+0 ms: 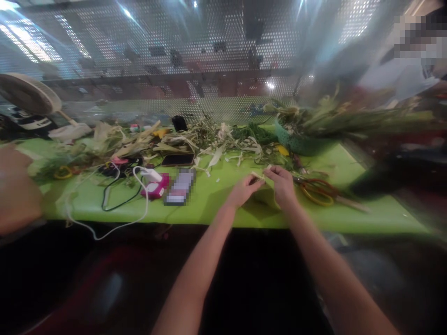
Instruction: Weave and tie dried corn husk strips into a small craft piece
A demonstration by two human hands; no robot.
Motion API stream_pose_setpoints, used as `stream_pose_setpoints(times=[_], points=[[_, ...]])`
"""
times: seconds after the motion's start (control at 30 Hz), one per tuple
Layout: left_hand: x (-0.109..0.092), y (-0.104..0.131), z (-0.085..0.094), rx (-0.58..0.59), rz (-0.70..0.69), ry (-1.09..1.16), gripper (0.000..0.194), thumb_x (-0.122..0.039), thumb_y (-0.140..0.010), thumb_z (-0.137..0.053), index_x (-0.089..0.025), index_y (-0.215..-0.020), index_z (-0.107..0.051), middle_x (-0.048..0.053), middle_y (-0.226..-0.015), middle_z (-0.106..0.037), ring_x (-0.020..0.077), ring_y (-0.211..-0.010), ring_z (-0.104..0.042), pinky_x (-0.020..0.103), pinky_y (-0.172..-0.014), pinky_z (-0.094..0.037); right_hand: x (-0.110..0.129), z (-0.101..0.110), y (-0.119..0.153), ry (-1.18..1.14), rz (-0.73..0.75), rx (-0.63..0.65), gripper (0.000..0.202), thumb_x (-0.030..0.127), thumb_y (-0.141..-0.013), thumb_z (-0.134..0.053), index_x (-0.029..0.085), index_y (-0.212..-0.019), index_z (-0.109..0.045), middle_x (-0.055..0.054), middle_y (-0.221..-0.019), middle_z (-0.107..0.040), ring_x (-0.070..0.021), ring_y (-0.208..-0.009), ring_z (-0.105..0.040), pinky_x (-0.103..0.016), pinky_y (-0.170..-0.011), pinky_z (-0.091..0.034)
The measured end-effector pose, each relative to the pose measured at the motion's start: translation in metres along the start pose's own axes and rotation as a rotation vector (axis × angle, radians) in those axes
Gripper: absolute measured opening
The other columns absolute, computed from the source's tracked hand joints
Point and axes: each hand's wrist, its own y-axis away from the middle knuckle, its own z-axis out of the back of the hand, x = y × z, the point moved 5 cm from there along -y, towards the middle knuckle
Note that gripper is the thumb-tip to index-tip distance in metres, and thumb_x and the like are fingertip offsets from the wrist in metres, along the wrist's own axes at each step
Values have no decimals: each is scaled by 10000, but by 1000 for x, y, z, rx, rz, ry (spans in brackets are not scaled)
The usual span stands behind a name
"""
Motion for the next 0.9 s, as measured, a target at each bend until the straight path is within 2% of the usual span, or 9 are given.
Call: stream_pose_setpoints(times=[0.1,0.2,0.27,0.33,0.43,0.53,0.73,0.83,0.9], points=[[-3,1,5,-54,-7,-122,315,-416,-792,-674,-162,-978,-699,66,-938,-695,182,-895,-616,308,-861,-447,9,7,-3,173,128,-19,224,369,-736,-691,188,-850,-628,-14,-792,-598,-166,-720,-526,-304,-676,-432],[-9,3,9,-122,-42,-313,320,-440,-819,-631,-147,-936,-686,57,-871,-685,182,-831,-603,295,-791,-443,30,6,-3,429,392,27,365,361,-745,-724,221,-1076,-662,-82,-1119,-618,-237,-1004,-559,-383,-850,-451],[-13,3,9,-135,-58,-414,295,-421,-835,-604,-145,-912,-674,49,-846,-679,182,-811,-596,285,-746,-435,41,-1,-1,565,528,129,244,362,-793,-706,244,-1007,-709,-84,-1170,-620,-264,-1122,-530,-433,-961,-402],[-14,3,7,-136,-41,-492,269,-399,-842,-585,-146,-889,-665,40,-819,-673,184,-799,-593,279,-712,-428,47,-7,0,635,580,218,122,347,-825,-687,241,-872,-728,-83,-1130,-651,-275,-1127,-532,-458,-993,-372],[-15,2,5,-111,-26,-521,293,-415,-855,-563,-145,-892,-671,40,-830,-679,189,-806,-596,285,-723,-438,47,-13,-3,605,554,273,100,309,-832,-676,225,-780,-695,-87,-1107,-671,-276,-1093,-548,-467,-976,-387],[-16,2,2,-79,-61,-453,353,-448,-880,-529,-140,-939,-690,57,-889,-696,201,-845,-605,311,-787,-459,40,-16,-8,488,482,300,118,301,-836,-650,223,-747,-651,-81,-1107,-669,-270,-1097,-549,-488,-1000,-379],[-13,1,-1,-34,-66,-274,382,-419,-833,-618,-134,-1075,-694,81,-1023,-719,232,-1001,-619,346,-936,-443,17,-23,-9,247,290,272,179,370,-814,-644,222,-718,-610,-81,-1131,-606,-268,-1119,-546,-515,-1015,-388],[-12,1,-1,-31,-51,-232,383,-431,-787,-677,-142,-1036,-710,65,-978,-720,228,-995,-611,342,-933,-435,14,-27,-7,198,261,241,221,412,-808,-649,221,-708,-601,-76,-1079,-601,-259,-1086,-560,-505,-1016,-400],[-11,1,3,-96,1,-155,372,-458,-761,-701,-147,-964,-721,48,-883,-706,199,-903,-610,312,-864,-450,19,-26,-9,199,270,209,235,433,-825,-635,219,-732,-608,-82,-1093,-599,-252,-1082,-558,-484,-1011,-412]])
